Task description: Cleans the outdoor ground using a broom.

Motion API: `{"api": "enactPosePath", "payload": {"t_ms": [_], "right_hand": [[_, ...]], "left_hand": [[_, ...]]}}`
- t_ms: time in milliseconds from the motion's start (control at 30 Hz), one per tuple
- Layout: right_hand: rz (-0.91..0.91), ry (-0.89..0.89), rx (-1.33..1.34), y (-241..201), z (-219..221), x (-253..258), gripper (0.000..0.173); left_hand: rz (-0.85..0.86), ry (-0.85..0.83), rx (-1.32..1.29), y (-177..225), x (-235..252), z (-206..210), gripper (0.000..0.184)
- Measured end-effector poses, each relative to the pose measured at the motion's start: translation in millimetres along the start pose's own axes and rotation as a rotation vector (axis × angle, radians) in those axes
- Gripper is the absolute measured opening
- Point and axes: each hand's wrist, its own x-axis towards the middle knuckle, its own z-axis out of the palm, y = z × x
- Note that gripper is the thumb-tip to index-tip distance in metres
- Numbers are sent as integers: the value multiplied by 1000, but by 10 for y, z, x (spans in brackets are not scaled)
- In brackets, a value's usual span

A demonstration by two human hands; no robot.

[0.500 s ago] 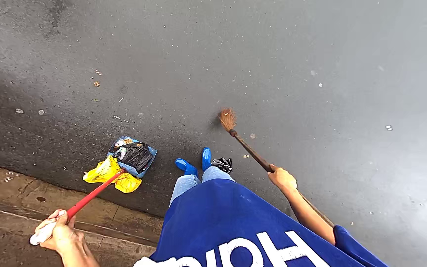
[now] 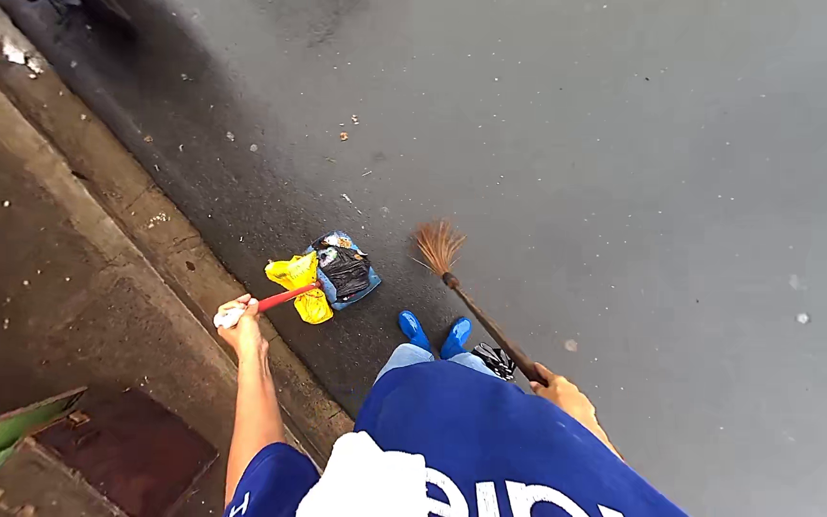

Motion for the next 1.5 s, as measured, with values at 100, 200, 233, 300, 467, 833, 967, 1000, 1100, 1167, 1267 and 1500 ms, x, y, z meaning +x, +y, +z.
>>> {"api": "enactPosePath", "payload": {"t_ms": [100, 200, 233, 300, 467, 833, 967, 1000, 1100, 1167, 1267, 1500], "right_hand": [[-150, -21, 95, -179, -305, 5, 49], [-252, 89, 22, -497, -926, -19, 50], [-268, 157, -56, -658, -1099, -17, 50], [-251, 275, -190, -1127, -1282, -15, 51], [-264, 231, -530, -2056, -835, 415, 51], [-604, 412, -456, -3382, -2888, 941, 44], [-437, 553, -439, -4651, -2903, 1069, 40], [-406, 532, -474, -4891, -2839, 1070, 43], [-467, 387, -770, -4997, -2612, 960, 46], [-538, 299, -900, -4755, -2718, 805, 50], [-563, 216, -807, -4390, -3137, 613, 46], [-485, 420, -663, -4235, -3150, 267, 48]], "left_hand": [[-42, 48, -45, -86, 250, -419, 25], [-75, 130, -87, -57, 329, -788, 23], [-98, 168, -100, -66, 311, -877, 22], [-148, 237, -133, -85, 226, -995, 18], [-250, 381, -186, -296, -22, -906, 21], [-260, 492, -199, -243, 369, -639, 15], [-275, 519, -183, -79, 496, -418, 14], [-277, 523, -177, -48, 510, -361, 15], [-272, 515, -157, -37, 578, -304, 16], [-270, 503, -153, -23, 629, -227, 16], [-258, 498, -152, 42, 729, -179, 16], [-143, 468, -173, -67, 927, -179, 17]]}}
